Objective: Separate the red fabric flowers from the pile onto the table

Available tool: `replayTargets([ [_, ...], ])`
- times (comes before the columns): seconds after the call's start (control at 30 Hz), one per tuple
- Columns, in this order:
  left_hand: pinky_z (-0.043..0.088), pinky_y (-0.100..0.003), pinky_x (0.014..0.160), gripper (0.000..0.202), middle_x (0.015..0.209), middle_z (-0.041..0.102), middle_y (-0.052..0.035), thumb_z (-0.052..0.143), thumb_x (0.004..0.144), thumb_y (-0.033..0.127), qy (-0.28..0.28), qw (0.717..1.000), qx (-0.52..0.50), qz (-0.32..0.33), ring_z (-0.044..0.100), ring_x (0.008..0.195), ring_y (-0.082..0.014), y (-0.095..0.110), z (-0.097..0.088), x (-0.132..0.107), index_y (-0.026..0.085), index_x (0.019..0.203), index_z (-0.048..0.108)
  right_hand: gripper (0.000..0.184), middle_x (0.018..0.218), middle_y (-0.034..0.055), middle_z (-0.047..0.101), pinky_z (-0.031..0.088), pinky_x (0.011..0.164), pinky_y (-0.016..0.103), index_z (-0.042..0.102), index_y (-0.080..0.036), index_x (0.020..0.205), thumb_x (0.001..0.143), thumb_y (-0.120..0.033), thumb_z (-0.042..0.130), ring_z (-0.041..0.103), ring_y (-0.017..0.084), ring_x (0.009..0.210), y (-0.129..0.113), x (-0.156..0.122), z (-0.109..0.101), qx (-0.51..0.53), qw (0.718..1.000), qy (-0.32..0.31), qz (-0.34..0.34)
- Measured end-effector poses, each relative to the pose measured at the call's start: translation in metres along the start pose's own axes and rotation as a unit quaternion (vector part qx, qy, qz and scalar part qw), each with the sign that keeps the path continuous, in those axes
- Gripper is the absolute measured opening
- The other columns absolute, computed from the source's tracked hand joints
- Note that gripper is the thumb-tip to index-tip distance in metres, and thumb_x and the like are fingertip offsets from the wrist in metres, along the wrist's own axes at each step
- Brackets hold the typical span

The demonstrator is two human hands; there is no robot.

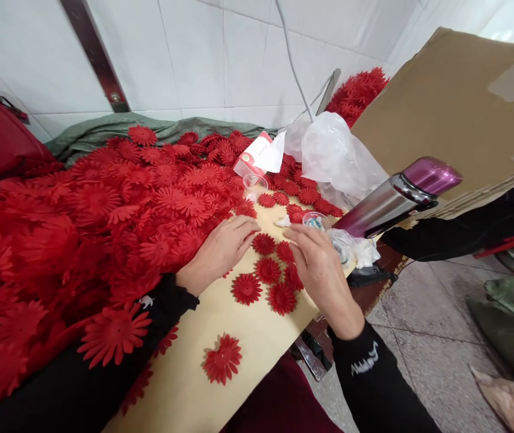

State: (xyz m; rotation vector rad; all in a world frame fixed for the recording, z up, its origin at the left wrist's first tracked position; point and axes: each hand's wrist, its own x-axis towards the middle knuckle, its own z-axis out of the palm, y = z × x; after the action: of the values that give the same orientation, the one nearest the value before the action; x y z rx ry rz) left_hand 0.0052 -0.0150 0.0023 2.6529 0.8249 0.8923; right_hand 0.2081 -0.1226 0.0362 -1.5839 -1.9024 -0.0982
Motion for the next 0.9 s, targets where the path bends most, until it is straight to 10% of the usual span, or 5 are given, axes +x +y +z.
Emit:
replayTargets([
  [0.3, 0.043, -0.048, 0.103, 0.032, 0.139, 0.064, -0.0165, 0.063, 0.098, 0.029, -0.088, 0.989, 0.117, -0.012, 0.057, 0.128, -0.0343, 0.013, 0.014, 0.006, 0.013, 0.125, 0.061, 0.027, 0.128, 0.0118, 0.068, 0.057, 0.1, 0.046, 0.068, -0.023, 0.125, 0.1, -0.017, 0.059, 0.063, 0.025, 0.12, -0.048, -0.112, -0.005, 0.047, 0.998, -0.004, 0.039],
  [0.53, 0.049, -0.034, 0.088, 0.01, 0.105, 0.073, -0.006, 0.059, 0.098, 0.02, -0.005, 0.996, -0.034, -0.086, 0.068, 0.095, -0.0216, 0.018, -0.003, 0.008, 0.018, 0.107, 0.063, 0.028, 0.134, 0.0081, 0.069, 0.058, 0.102, 0.04, 0.068, -0.021, 0.125, 0.1, -0.032, 0.064, 0.06, 0.025, 0.125, -0.093, -0.11, 0.011, 0.14, 0.966, -0.136, -0.171],
  [0.9, 0.052, -0.026, 0.073, 0.026, 0.097, 0.074, -0.0027, 0.059, 0.093, 0.028, -0.043, 0.967, -0.192, -0.16, 0.067, 0.078, -0.0147, 0.028, -0.022, -0.027, 0.018, 0.116, 0.068, 0.026, 0.116, 0.0118, 0.074, 0.06, 0.09, 0.037, 0.068, -0.016, 0.117, 0.106, -0.015, 0.045, 0.067, 0.021, 0.106, -0.063, -0.098, 0.022, 0.14, 0.985, -0.052, -0.089],
])
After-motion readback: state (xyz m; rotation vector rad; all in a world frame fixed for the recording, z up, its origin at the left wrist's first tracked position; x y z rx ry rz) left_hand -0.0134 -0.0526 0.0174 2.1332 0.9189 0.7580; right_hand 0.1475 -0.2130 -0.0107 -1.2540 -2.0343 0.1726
